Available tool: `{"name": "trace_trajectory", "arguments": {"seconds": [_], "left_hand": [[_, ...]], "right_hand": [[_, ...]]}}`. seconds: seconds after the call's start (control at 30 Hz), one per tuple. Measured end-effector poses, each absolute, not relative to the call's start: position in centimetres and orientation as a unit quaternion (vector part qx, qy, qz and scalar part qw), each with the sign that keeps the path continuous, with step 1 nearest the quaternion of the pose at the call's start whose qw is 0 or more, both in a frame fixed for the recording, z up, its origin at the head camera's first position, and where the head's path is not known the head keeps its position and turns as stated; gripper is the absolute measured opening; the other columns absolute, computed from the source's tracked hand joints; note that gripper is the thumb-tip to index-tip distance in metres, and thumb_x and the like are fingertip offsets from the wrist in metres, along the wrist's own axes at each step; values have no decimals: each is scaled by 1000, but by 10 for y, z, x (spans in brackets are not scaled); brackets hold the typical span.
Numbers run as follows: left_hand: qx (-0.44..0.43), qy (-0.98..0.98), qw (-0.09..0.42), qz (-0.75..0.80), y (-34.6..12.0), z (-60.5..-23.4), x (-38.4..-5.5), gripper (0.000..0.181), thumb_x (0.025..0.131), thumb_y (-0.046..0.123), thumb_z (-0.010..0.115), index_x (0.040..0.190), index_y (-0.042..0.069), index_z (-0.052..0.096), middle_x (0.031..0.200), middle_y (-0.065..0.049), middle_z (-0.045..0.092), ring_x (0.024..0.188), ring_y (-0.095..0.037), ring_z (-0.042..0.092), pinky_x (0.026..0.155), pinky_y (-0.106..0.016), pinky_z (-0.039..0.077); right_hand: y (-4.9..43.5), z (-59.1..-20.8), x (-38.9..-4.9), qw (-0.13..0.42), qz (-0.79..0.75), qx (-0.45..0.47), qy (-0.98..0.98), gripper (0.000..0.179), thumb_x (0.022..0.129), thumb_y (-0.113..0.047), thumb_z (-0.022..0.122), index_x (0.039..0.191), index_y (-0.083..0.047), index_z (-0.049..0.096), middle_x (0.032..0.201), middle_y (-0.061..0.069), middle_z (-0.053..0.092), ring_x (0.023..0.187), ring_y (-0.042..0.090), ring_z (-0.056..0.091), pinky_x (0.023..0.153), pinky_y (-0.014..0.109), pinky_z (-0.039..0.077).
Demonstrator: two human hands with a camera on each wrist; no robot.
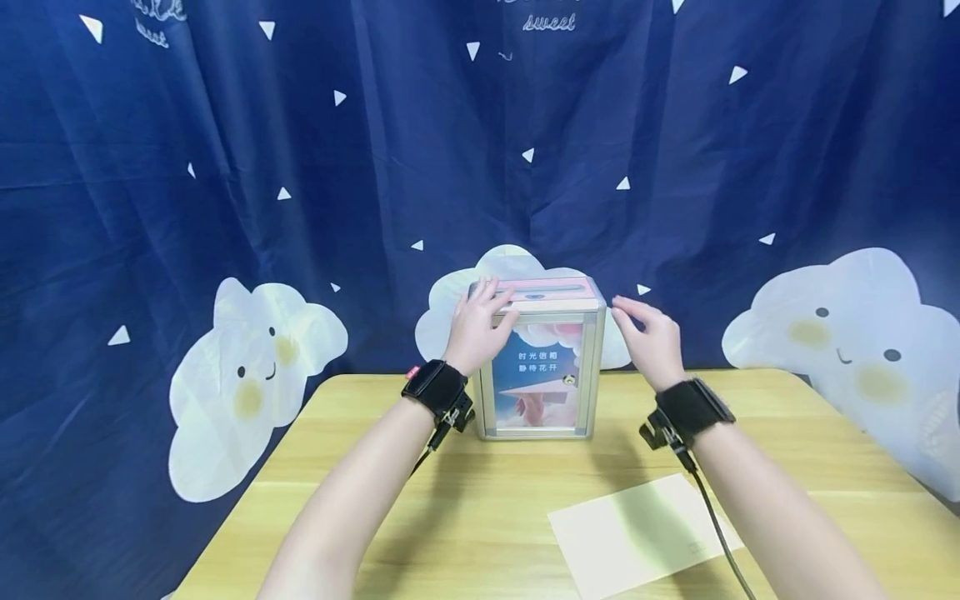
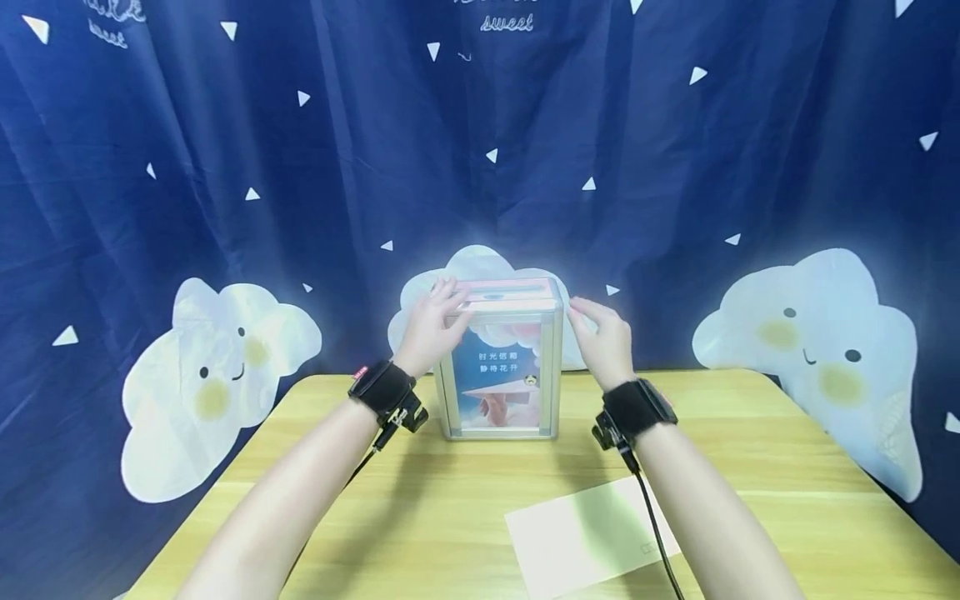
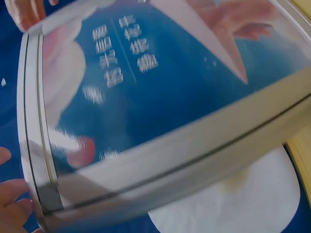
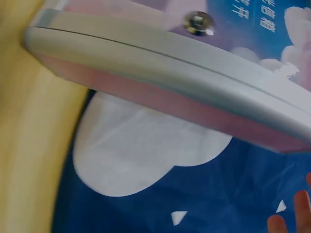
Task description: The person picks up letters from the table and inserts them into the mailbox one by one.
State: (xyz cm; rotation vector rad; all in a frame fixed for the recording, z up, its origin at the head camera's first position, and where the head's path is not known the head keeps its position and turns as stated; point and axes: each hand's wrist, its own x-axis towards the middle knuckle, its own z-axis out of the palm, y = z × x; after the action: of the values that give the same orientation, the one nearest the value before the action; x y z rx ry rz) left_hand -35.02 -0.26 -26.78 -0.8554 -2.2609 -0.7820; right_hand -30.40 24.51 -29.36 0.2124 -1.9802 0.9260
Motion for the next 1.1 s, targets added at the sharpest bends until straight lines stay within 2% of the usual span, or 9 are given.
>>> {"name": "trace_trajectory", "arguments": {"seconds": [0.37, 0.47, 0.53, 0.67, 0.73, 0.8, 0.9, 1.0, 1.1], "left_hand": [[-407, -802, 351, -261, 21, -284, -315, 47, 88, 27, 60, 130, 7, 53, 146, -23, 29, 136, -36, 17, 105, -61, 13], [-443, -801, 329, -233, 29, -293, -303, 51, 88, 29, 60, 132, 4, 49, 146, -24, 28, 135, -37, 17, 106, -59, 15], [-462, -807, 299, -213, 34, -302, -296, 55, 88, 30, 59, 134, 3, 46, 146, -25, 28, 136, -36, 17, 106, -57, 17], [-479, -832, 224, -170, 42, -325, -284, 62, 90, 37, 56, 138, 2, 40, 147, -23, 25, 136, -33, 17, 107, -52, 19], [-484, -839, 192, -156, 47, -337, -279, 65, 90, 41, 54, 139, 1, 38, 147, -23, 25, 135, -33, 19, 108, -49, 20], [-488, -845, 171, -138, 51, -348, -276, 67, 90, 43, 54, 139, 1, 36, 147, -23, 26, 135, -34, 21, 108, -47, 21], [-490, -851, 132, -134, 57, -363, -270, 69, 90, 44, 54, 139, -1, 35, 146, -24, 28, 134, -34, 23, 108, -45, 22], [-480, -862, 79, -141, 62, -376, -264, 71, 90, 45, 52, 140, 0, 33, 147, -23, 25, 134, -32, 21, 108, -43, 22], [-465, -874, 32, -140, 66, -388, -258, 72, 89, 49, 51, 141, 2, 33, 148, -22, 24, 135, -31, 21, 109, -39, 22]], "right_hand": [[274, -344, -260, 371, 440, 26, -818, 27, 89, -12, 61, 105, 9, 65, 109, 25, 63, 107, 36, 54, 90, 51, 42], [278, -354, -246, 349, 446, 15, -824, 30, 90, -14, 59, 108, 10, 63, 110, 27, 61, 104, 21, 56, 88, 52, 41], [280, -361, -237, 328, 446, 9, -833, 32, 91, -16, 58, 110, 9, 62, 109, 28, 62, 74, 8, 59, 75, 48, 47], [283, -375, -219, 286, 422, 11, -860, 35, 92, -18, 57, 113, 9, 60, 109, 29, 61, 52, -11, 33, 52, 32, 44], [283, -381, -211, 268, 402, 17, -875, 36, 91, -18, 57, 115, 9, 59, 108, 30, 61, 44, -6, 28, 41, 29, 39], [284, -386, -202, 252, 382, 24, -889, 38, 91, -17, 58, 116, 11, 57, 112, 33, 58, 40, 6, 39, 42, 33, 45], [284, -391, -191, 231, 352, 35, -907, 42, 90, -17, 58, 118, 14, 52, 118, 37, 51, 68, 38, 61, 66, 51, 53], [284, -395, -181, 204, 322, 38, -924, 49, 89, -19, 60, 120, 17, 48, 123, 42, 43, 109, 58, 40, 87, 68, 35], [283, -399, -175, 165, 302, 31, -938, 57, 88, -24, 61, 124, 18, 43, 126, 45, 36, 112, 61, 34, 87, 71, 31]]}}
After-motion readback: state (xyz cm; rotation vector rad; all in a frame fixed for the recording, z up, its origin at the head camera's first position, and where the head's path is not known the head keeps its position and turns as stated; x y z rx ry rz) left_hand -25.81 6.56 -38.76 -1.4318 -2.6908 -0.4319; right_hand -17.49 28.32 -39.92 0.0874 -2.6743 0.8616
